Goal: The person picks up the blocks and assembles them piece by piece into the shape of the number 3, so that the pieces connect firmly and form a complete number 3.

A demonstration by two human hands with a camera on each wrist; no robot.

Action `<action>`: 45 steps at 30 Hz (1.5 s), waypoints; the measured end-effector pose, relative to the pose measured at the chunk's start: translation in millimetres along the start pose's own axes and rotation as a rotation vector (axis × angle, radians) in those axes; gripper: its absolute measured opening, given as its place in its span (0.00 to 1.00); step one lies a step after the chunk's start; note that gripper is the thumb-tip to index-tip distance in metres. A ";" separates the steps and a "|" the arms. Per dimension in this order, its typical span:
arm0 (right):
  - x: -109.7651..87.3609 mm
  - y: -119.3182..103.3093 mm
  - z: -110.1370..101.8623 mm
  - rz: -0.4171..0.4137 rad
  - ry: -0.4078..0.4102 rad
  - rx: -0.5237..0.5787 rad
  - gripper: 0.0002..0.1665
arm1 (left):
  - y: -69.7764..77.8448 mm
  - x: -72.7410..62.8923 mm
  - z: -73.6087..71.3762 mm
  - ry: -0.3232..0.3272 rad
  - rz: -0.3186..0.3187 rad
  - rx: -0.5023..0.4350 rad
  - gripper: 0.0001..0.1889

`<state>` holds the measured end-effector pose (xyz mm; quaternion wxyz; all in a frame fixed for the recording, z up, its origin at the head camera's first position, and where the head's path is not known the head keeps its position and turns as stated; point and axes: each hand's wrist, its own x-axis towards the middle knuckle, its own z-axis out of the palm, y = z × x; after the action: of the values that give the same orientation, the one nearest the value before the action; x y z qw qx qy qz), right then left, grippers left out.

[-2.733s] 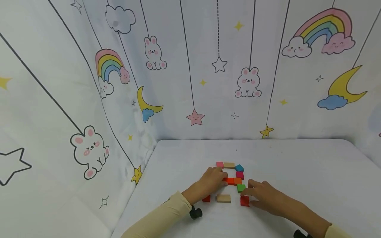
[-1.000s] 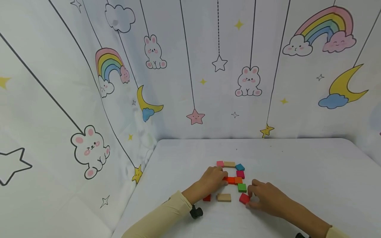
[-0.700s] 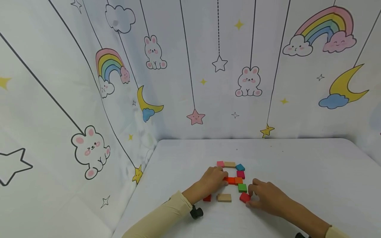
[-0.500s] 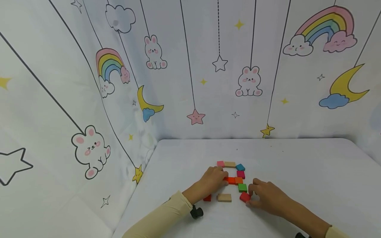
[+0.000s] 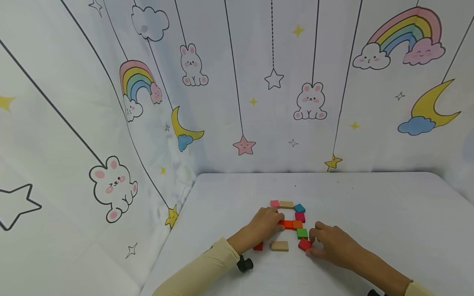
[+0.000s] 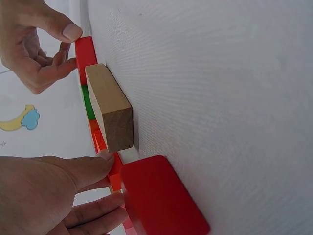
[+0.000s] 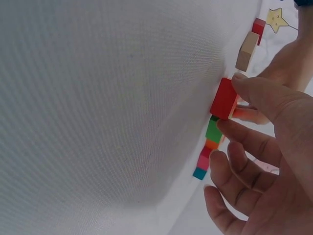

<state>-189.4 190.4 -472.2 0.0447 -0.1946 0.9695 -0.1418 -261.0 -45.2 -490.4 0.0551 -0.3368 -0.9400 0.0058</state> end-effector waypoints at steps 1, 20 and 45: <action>-0.1 -0.2 -0.2 -0.001 0.001 0.001 0.20 | 0.0 -0.1 -0.1 0.001 0.000 -0.001 0.14; 2.9 -1.3 -1.2 -0.001 0.027 0.038 0.22 | 2.8 -2.5 -4.1 -0.004 0.003 0.014 0.14; 23.3 -48.1 23.2 -0.215 0.157 -0.086 0.22 | 1.2 -1.7 -4.9 -0.005 -0.005 -0.013 0.12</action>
<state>-190.1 132.8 -481.1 -0.0552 -0.2876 0.9487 -0.1190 -258.4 -45.5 -485.7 0.0507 -0.3346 -0.9410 0.0003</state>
